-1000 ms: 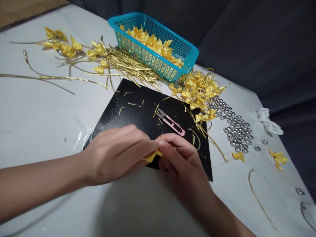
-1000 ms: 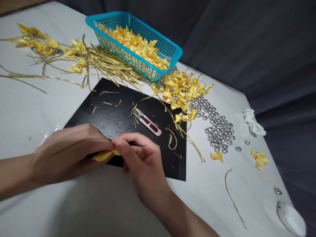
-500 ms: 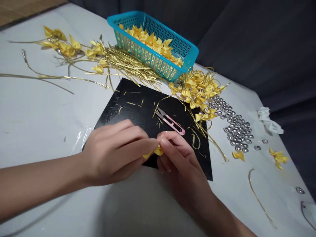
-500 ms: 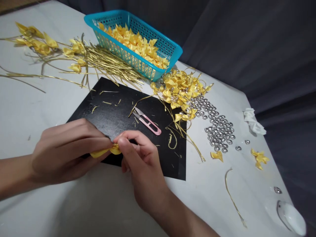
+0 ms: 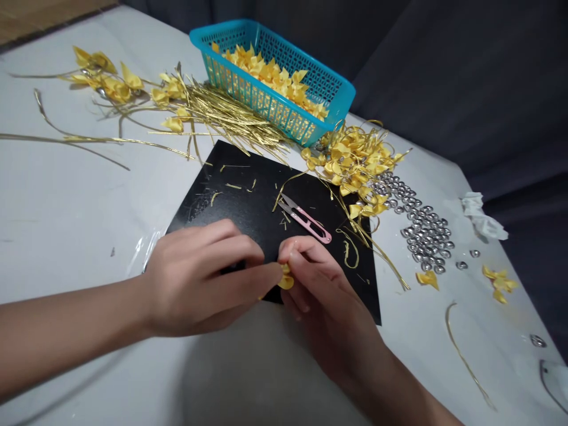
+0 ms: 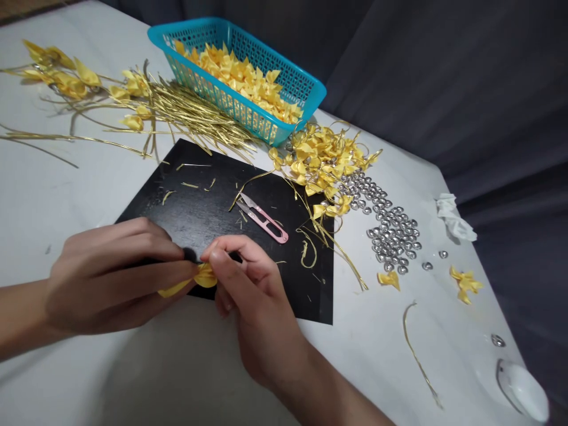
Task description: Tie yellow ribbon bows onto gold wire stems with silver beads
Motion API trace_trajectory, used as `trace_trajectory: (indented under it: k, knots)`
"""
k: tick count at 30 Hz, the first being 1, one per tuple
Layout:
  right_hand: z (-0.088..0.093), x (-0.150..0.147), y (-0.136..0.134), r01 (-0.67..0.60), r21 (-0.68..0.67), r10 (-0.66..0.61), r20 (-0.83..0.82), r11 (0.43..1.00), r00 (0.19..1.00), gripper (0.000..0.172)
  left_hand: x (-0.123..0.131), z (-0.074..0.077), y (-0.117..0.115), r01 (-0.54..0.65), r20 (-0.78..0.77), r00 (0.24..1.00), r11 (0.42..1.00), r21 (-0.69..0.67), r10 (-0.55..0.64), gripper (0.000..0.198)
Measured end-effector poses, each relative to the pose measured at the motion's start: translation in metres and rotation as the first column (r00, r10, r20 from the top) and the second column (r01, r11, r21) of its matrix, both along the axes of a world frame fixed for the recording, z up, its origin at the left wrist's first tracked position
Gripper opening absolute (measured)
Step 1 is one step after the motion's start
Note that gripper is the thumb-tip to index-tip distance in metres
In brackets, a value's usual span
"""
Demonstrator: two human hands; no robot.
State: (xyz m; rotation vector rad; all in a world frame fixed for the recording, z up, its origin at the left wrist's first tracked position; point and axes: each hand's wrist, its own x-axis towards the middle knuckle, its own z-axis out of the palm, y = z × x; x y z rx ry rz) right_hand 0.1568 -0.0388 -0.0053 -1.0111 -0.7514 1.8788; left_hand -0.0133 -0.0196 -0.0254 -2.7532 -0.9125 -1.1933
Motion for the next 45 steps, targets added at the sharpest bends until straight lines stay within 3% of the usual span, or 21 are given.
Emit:
trace_trajectory:
  k: [8,12,14,18,21,25,27,31,33,37,45]
  knots:
    - [0.003,0.001,-0.002,-0.017,0.090,0.014,0.030,0.996,0.999,0.011,0.000,-0.002,-0.009,-0.078,0.064,0.994,0.989,-0.122,0.086,0.011]
    - [0.007,0.001,-0.001,-0.021,0.087,0.021,0.003,0.996,1.000,0.013,-0.001,-0.001,-0.011,-0.093,0.043,0.994,0.970,-0.226,0.105,0.014]
    - [0.008,0.001,-0.001,-0.027,0.068,0.027,0.006,0.997,1.000,0.014,-0.001,-0.001,-0.011,-0.100,0.051,0.992,0.973,-0.206,0.113,0.016]
    - [0.008,0.000,0.001,-0.046,-0.011,0.047,0.017,0.999,0.999,0.017,-0.005,0.001,-0.009,-0.008,-0.006,1.000,0.994,-0.112,0.007,0.010]
    - [0.004,0.001,0.002,-0.039,-0.036,0.039,0.005,0.999,0.999,0.015,-0.009,0.005,-0.006,0.022,-0.038,0.999,0.979,-0.205,-0.031,0.012]
    - [-0.002,0.004,-0.002,0.018,0.134,-0.034,0.117,0.991,0.993,0.012,-0.013,0.008,-0.003,0.017,0.027,1.000,0.963,-0.270,-0.011,0.013]
    - [-0.001,0.006,-0.005,0.002,0.331,-0.096,0.267,0.944,0.959,0.011,-0.014,0.008,-0.002,0.031,0.040,0.999,0.962,-0.270,-0.021,0.014]
    - [0.003,0.007,-0.006,-0.144,0.623,-0.178,0.426,0.769,0.887,0.020,-0.017,0.006,-0.001,0.086,0.045,0.996,0.962,-0.259,-0.077,0.020]
    - [0.004,0.007,-0.006,-0.179,0.664,-0.173,0.428,0.726,0.887,0.024,-0.017,0.007,-0.001,0.057,0.056,0.997,0.964,-0.260,-0.043,0.018]
    - [0.000,0.008,-0.006,-0.244,0.680,-0.152,0.467,0.691,0.871,0.031,-0.014,0.008,-0.003,0.018,0.056,0.998,0.965,-0.262,-0.004,0.014]
    - [-0.004,0.010,-0.003,-0.304,0.727,-0.209,0.522,0.615,0.827,0.019,-0.013,0.007,-0.006,-0.005,0.034,0.999,0.966,-0.257,0.014,0.018]
